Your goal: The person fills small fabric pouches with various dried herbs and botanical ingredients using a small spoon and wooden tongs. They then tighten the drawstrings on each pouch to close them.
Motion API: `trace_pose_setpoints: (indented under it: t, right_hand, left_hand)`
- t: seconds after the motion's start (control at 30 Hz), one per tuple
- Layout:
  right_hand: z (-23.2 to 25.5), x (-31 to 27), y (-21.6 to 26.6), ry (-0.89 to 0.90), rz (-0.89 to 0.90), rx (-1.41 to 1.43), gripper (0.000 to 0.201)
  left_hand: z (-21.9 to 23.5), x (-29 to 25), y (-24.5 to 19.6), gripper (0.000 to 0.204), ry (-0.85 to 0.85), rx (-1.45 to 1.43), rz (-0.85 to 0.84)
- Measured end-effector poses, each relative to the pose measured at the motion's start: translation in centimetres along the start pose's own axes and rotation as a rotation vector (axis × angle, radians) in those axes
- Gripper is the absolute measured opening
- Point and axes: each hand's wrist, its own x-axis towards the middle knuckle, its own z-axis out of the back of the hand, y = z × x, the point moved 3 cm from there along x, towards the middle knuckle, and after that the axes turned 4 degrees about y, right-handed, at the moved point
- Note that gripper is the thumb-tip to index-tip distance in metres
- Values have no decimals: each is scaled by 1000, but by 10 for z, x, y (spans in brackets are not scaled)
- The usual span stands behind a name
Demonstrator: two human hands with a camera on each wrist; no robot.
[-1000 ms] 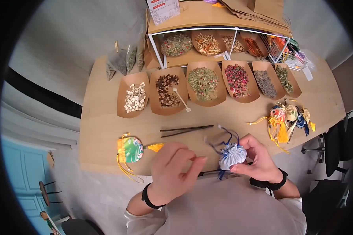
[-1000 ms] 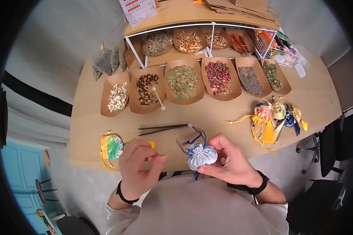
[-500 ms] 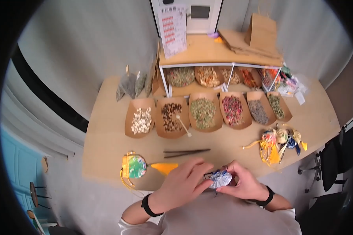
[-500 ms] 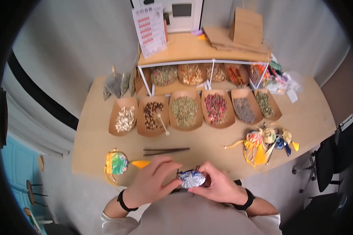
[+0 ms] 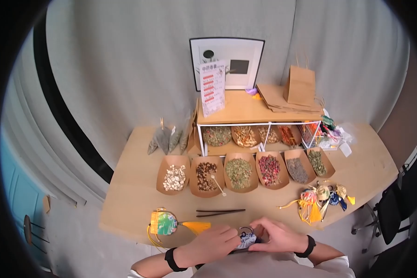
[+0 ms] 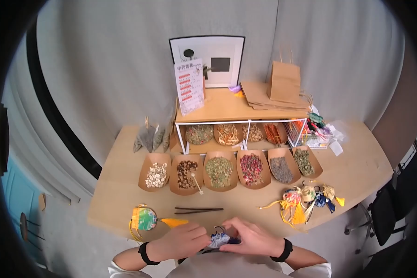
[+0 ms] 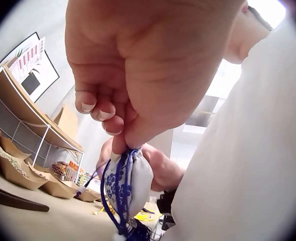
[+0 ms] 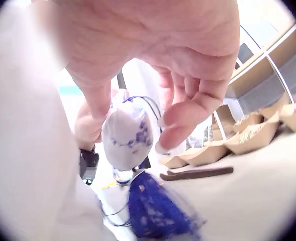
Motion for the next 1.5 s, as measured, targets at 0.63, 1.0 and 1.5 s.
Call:
trace_pose_setpoints:
  t: [0.63, 1.0, 1.5]
  right_hand:
    - [41, 21, 27, 208, 556, -413, 27]
    - [42, 37, 25, 145, 528, -241, 24]
    - [52, 36, 38, 77, 537, -236, 28]
  left_hand:
    - [22, 10, 1, 19, 59, 28, -148]
    - [41, 17, -3, 28, -114, 31, 1]
    - [37, 14, 7, 16, -53, -21, -12]
